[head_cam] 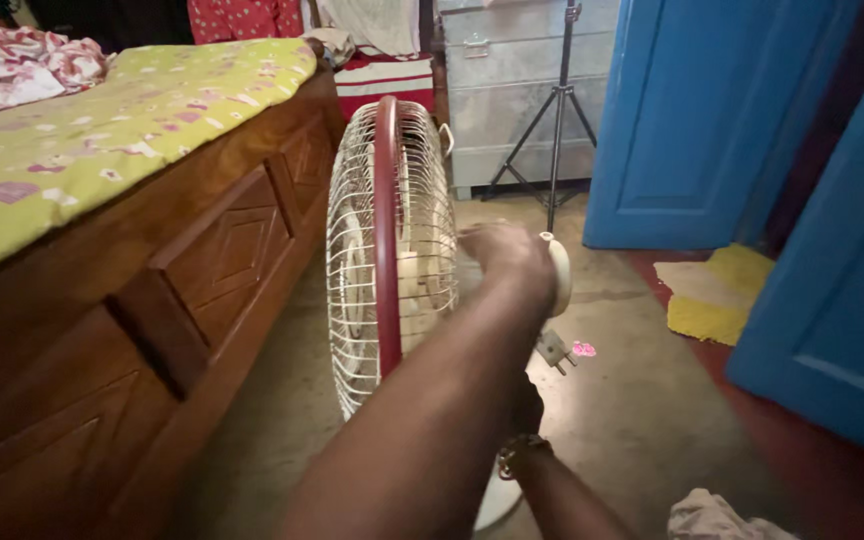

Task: The person uses a screwdriver to adjust the electrical plug of a standing fan, then wraps the power cord around the fan's neck and secures it with a cable tie. The person also adjusts the fan head angle.

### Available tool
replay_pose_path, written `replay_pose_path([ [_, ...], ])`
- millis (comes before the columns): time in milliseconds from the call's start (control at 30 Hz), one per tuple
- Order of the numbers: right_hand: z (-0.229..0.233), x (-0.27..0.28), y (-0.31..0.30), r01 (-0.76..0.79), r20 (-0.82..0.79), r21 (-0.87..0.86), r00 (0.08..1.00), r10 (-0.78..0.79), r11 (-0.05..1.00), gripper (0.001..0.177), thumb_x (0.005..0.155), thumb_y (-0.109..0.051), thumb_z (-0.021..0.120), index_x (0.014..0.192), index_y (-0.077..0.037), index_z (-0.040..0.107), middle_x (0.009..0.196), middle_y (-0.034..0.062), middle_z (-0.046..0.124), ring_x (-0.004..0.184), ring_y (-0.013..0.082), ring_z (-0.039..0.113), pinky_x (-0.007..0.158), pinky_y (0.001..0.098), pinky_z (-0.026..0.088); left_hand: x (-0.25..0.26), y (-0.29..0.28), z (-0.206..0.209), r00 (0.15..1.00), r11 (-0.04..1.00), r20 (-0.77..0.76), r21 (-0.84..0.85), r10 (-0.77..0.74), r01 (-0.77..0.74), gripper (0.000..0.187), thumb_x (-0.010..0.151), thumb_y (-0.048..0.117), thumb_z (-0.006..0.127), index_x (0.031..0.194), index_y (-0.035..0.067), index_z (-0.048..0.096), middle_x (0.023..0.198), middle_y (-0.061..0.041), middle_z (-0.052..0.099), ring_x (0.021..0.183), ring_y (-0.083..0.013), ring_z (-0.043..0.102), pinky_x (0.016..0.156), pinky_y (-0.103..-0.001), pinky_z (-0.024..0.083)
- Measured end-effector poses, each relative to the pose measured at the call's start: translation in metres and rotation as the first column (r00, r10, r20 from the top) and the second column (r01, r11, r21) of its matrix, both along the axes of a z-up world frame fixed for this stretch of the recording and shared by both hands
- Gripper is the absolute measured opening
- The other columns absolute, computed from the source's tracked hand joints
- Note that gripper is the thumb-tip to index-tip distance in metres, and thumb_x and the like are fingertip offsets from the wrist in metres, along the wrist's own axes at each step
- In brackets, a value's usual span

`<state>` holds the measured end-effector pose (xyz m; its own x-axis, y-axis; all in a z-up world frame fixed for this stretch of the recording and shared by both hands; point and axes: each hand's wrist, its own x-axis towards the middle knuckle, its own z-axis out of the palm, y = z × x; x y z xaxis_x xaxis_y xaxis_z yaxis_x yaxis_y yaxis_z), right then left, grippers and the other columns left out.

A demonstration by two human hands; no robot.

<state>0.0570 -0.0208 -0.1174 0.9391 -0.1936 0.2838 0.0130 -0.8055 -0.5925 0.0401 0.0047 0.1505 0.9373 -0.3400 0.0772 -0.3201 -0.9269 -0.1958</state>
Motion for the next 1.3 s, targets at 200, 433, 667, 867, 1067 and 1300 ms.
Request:
replay_pose_path([
  [200,-0.040,0.004,0.013,0.027,0.133,0.083,0.990,-0.038,0.996,0.026,0.093,-0.018,0.061,0.117,-0.006,0.062,0.107,0.0152,0.071,0.098,0.0349,0.069,0.082,0.0473,0.058,-0.092,0.077,-0.019,0.674,0.653,0.676,-0.369,-0.299,0.661,0.065,0.075,0.034,0.083,0.126,0.000,0.061,0.137,-0.030,0.057,0.126,-0.0424,0.055,0.103,-0.050,0.046],
  [433,-0.071,0.023,0.050,0.262,0.353,0.258,0.870,-0.344,0.930,0.036,0.089,-0.014,0.065,0.123,-0.005,0.059,0.110,0.0186,0.068,0.096,0.0377,0.067,0.079,0.0489,0.056,-0.077,0.203,-0.065,0.676,0.446,0.725,-0.652,0.130,0.613,0.046,0.099,0.025,0.070,0.136,0.004,0.055,0.148,-0.026,0.055,0.142,-0.0430,0.054,0.118,-0.051,0.046],
  [667,-0.036,0.035,0.062,0.024,0.158,0.212,0.986,-0.058,0.977,0.043,0.086,-0.018,0.068,0.125,-0.004,0.058,0.111,0.0198,0.068,0.098,0.0386,0.066,0.081,0.0484,0.055,-0.020,0.236,-0.108,0.970,0.112,0.212,-0.974,0.117,0.199,0.060,0.094,0.035,0.062,0.146,0.007,0.049,0.144,-0.023,0.056,0.135,-0.0335,0.054,0.111,-0.045,0.045],
  [867,-0.014,0.046,0.053,0.038,0.161,0.153,0.985,-0.063,0.987,0.049,0.083,-0.021,0.071,0.127,-0.003,0.058,0.112,0.0209,0.067,0.099,0.0393,0.066,0.082,0.0480,0.055,0.005,0.230,-0.134,0.988,-0.218,0.148,-0.967,-0.049,0.134,0.056,0.097,0.031,0.056,0.145,0.004,0.048,0.141,-0.021,0.061,0.134,-0.0292,0.058,0.110,-0.039,0.044],
  [1067,-0.003,0.042,0.037,0.036,0.150,0.143,0.987,-0.058,0.989,0.056,0.080,-0.025,0.074,0.128,-0.002,0.058,0.113,0.0219,0.067,0.100,0.0400,0.066,0.083,0.0476,0.054,0.013,0.224,-0.142,0.988,-0.236,0.151,-0.961,-0.024,0.142,0.052,0.100,0.027,0.052,0.146,0.002,0.049,0.143,-0.020,0.061,0.135,-0.0283,0.057,0.111,-0.038,0.043],
  [1300,0.010,0.024,0.013,-0.040,0.155,0.199,0.988,0.009,0.979,0.063,0.077,-0.029,0.077,0.130,-0.001,0.057,0.114,0.0231,0.067,0.102,0.0409,0.066,0.085,0.0471,0.054,0.008,0.217,-0.142,0.997,-0.174,0.069,-0.982,0.044,0.075,0.057,0.094,0.028,0.055,0.147,0.007,0.050,0.140,-0.020,0.061,0.136,-0.0295,0.056,0.111,-0.043,0.043],
])
